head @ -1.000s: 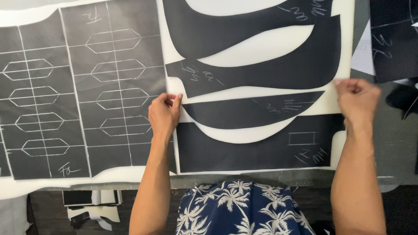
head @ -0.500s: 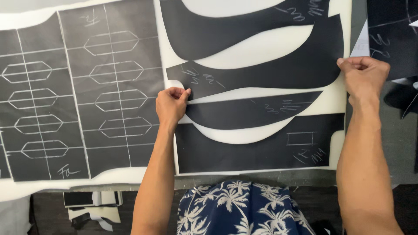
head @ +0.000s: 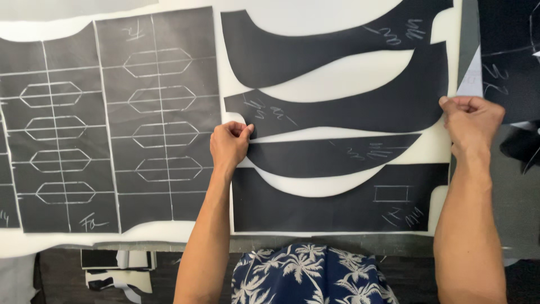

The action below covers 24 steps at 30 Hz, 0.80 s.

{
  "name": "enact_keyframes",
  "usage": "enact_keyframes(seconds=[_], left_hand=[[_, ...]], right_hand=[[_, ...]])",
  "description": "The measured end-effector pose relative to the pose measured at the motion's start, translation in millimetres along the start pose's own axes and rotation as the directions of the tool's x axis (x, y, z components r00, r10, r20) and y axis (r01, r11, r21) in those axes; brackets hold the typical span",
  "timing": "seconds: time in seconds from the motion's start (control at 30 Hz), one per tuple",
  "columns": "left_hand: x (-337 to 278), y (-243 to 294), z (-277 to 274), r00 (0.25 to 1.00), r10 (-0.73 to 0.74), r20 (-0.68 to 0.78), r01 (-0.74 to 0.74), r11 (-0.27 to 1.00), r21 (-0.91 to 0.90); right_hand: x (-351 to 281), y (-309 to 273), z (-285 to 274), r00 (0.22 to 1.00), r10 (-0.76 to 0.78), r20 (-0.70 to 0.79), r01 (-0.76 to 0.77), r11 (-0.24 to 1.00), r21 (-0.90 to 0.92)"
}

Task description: The person picks up black fabric pieces from the floor, arranges them on a white surface, and then uses shears to cut through a large sheet of black fabric with printed white outlines.

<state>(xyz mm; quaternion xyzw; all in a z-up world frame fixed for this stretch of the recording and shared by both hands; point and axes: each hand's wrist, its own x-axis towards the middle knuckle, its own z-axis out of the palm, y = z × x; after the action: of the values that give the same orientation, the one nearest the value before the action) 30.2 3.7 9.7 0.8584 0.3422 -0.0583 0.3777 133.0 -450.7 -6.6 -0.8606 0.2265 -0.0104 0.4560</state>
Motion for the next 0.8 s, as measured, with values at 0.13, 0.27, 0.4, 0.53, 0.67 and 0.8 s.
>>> enact_keyframes(seconds=[0.13, 0.27, 0.4, 0.53, 0.67, 0.8], left_hand=[[-1.5, 0.5, -0.9, 0.999, -0.002, 0.034, 0.001, 0.999, 0.04], [17.2, 0.0, -8.7, 0.975, 0.161, -0.151, -0.156, 0.987, 0.048], [69.4, 9.4, -6.3, 0.885, 0.345, -0.312, -0.347, 0.936, 0.052], [125.2, 29.5, 10.7, 0.885, 0.318, -0.339, -0.325, 0.945, 0.038], [143.6, 44.3, 19.8, 0.901, 0.282, -0.329, -0.313, 0.949, -0.043], [134.9, 48.3, 11.9, 0.938, 0.204, -0.281, -0.266, 0.942, -0.204]], right_hand=[[7.4, 6.7, -1.3, 0.999, -0.045, 0.0, 0.045, 0.999, -0.031], [40.5, -2.9, 4.7, 0.972, -0.218, -0.085, 0.204, 0.968, -0.143], [95.1, -32.7, 27.0, 0.895, -0.446, 0.01, 0.442, 0.882, -0.164], [130.9, -63.5, 63.4, 0.953, -0.288, 0.094, 0.3, 0.938, -0.172], [135.5, -78.5, 77.4, 0.974, -0.208, 0.087, 0.219, 0.963, -0.155], [128.9, -82.2, 72.6, 0.978, -0.192, 0.081, 0.191, 0.981, 0.023]])
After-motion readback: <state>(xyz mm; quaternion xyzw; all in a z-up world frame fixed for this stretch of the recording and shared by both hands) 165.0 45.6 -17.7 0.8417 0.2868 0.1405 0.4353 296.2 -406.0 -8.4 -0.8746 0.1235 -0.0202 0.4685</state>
